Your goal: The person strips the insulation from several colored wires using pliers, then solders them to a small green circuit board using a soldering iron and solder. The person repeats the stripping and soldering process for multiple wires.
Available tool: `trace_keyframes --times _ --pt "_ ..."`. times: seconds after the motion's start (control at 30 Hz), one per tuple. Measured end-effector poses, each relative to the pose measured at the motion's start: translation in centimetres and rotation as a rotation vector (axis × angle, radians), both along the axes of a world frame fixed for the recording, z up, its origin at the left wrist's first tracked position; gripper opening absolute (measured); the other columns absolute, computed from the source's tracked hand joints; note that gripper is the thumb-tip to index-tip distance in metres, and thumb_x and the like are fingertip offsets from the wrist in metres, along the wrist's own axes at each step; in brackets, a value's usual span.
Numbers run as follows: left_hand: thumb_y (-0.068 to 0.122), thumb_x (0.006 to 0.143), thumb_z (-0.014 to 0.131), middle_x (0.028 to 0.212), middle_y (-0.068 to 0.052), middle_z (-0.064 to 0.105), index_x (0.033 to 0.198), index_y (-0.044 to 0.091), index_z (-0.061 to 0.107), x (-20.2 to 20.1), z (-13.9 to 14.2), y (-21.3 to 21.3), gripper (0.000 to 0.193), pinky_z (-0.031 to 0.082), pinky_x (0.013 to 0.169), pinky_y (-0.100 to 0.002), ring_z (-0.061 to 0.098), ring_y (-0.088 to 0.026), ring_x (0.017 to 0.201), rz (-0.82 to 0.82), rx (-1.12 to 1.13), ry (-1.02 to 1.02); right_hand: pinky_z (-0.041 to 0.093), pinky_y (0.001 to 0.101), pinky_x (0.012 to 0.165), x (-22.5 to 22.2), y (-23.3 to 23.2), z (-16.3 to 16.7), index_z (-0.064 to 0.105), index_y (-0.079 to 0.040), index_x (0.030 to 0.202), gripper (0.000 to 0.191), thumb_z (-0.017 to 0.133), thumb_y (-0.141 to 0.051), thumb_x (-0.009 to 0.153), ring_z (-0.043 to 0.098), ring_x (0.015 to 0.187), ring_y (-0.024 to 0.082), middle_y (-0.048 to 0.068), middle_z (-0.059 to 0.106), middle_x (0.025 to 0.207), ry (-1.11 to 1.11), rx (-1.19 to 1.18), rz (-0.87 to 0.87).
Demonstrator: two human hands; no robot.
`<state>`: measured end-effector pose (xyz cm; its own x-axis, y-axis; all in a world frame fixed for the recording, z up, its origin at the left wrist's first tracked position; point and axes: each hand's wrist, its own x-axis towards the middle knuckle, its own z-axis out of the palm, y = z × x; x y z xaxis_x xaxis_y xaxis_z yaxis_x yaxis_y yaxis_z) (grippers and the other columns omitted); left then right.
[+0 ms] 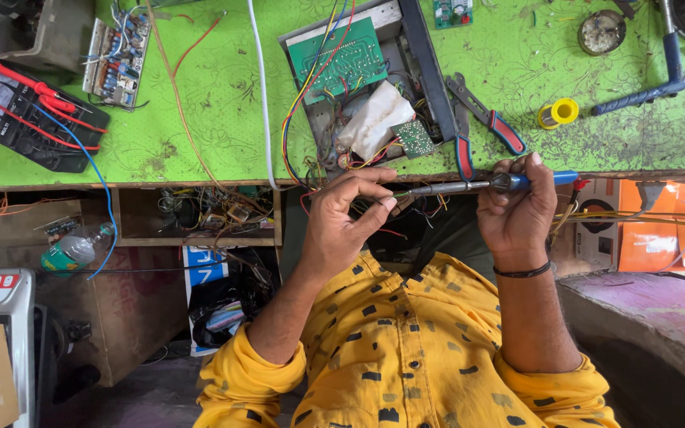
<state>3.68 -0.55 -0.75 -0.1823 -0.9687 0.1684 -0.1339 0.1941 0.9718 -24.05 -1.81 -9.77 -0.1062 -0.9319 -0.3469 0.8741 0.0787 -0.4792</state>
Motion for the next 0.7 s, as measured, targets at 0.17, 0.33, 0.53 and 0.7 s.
trace_keyframes --times 0.17,0.33,0.53,0.7 --pt "0.005 0.094 0.075 0.123 -0.013 0.074 0.098 0.002 0.069 -0.01 0.04 -0.09 0.008 0.053 0.106 -0.037 0.071 -0.023 0.119 0.005 -0.011 -0.009 0.04 0.024 0.05 0.07 -0.11 0.13 0.061 -0.009 0.096 0.021 0.062 -0.024 0.109 0.055 0.059 0.015 0.012 0.068 0.092 0.005 -0.009 0.005" --pt "0.006 0.094 0.075 0.123 -0.013 0.073 0.098 0.002 0.069 -0.02 0.14 -0.08 0.008 0.053 0.106 -0.037 0.071 -0.024 0.119 -0.004 0.0 -0.003 0.04 0.0236 0.05 0.06 -0.07 0.23 0.06 -0.009 0.096 0.021 0.063 -0.024 0.11 0.055 0.06 0.014 0.012 0.068 0.092 0.009 -0.022 0.008" --pt "0.006 0.094 0.075 0.123 -0.013 0.073 0.098 0.002 0.069 -0.13 0.25 0.11 0.008 0.053 0.106 -0.037 0.071 -0.024 0.119 0.001 0.001 -0.005 0.04 0.0235 0.05 -0.01 0.07 0.35 0.06 -0.009 0.096 0.021 0.063 -0.025 0.109 0.055 0.059 0.014 0.011 0.067 0.091 0.011 -0.015 0.009" --pt "0.006 0.094 0.075 0.123 -0.013 0.073 0.098 0.002 0.069 -0.13 0.27 0.08 0.008 0.053 0.106 -0.037 0.071 -0.024 0.119 -0.001 -0.005 -0.003 0.04 0.0234 0.05 0.01 0.02 0.36 0.061 -0.009 0.096 0.02 0.063 -0.024 0.109 0.054 0.058 0.014 0.011 0.068 0.091 0.01 -0.014 0.003"
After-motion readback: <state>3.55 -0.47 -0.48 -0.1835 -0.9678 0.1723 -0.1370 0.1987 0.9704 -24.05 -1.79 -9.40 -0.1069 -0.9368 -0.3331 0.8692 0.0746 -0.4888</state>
